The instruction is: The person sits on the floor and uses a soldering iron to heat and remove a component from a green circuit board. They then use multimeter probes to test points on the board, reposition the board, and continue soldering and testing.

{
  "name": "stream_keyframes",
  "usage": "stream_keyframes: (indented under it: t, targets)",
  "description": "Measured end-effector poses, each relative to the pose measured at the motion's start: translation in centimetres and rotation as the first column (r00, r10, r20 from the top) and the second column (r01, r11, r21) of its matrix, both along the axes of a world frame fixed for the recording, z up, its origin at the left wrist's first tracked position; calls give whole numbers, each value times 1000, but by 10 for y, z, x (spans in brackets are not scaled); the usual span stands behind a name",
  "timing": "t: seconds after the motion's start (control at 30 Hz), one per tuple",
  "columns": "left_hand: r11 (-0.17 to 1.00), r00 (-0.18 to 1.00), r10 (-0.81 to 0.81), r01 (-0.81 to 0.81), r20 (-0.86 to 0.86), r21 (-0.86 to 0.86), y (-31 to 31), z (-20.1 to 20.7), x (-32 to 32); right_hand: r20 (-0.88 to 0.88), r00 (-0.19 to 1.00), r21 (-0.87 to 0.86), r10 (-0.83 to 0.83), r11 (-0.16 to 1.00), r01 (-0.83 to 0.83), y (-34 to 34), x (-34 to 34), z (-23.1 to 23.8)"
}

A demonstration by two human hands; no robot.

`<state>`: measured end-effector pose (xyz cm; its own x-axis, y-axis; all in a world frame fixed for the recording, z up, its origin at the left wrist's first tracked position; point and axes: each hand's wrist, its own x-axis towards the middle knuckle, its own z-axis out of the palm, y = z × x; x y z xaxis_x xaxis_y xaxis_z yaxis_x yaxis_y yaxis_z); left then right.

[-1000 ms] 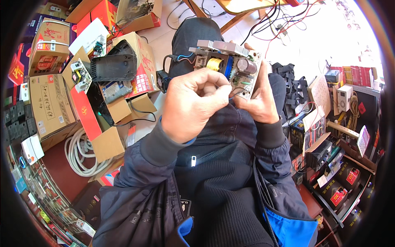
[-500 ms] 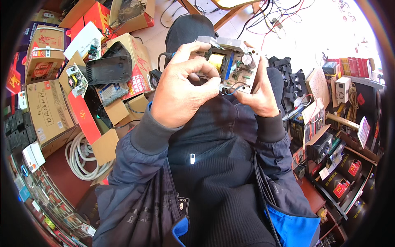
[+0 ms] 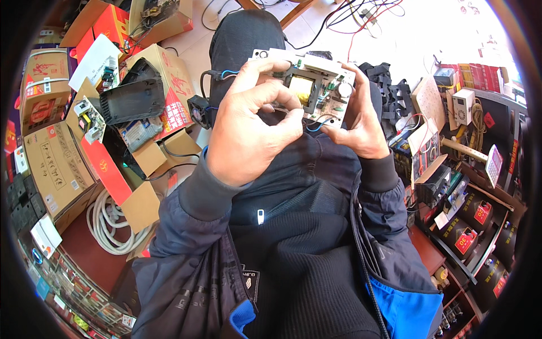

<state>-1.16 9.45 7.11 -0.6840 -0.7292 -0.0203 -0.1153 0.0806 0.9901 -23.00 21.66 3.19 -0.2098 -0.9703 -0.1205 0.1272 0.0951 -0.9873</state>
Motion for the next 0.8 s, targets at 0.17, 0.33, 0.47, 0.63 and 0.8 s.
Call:
stream_keyframes:
  t: [0.17, 0.33, 0.47, 0.63, 0.8]
  targets:
    - [1000, 1000, 6, -6, 12, -26, 0, -3, -1, -107, 994, 23, 33, 999, -30, 2, -7, -3]
    - [997, 1000, 25, -26, 4, 70, 3, -3, -3, -199, 978, 22, 62, 998, -59, -2, -14, -6]
    - [999, 1000, 31, -31, -4, 26, 7, -6, -4, -325, 942, -16, 86, 995, -96, -6, -20, -6]
    - [998, 998, 48, -50, -35, -50, 5, -11, -9, -295, 954, 10, 50, 999, -50, -4, -20, -3]
    - [996, 998, 55, -56, -17, -75, 2, -6, -11, -200, 980, -18, -9, 1000, 5, -7, -15, -5]
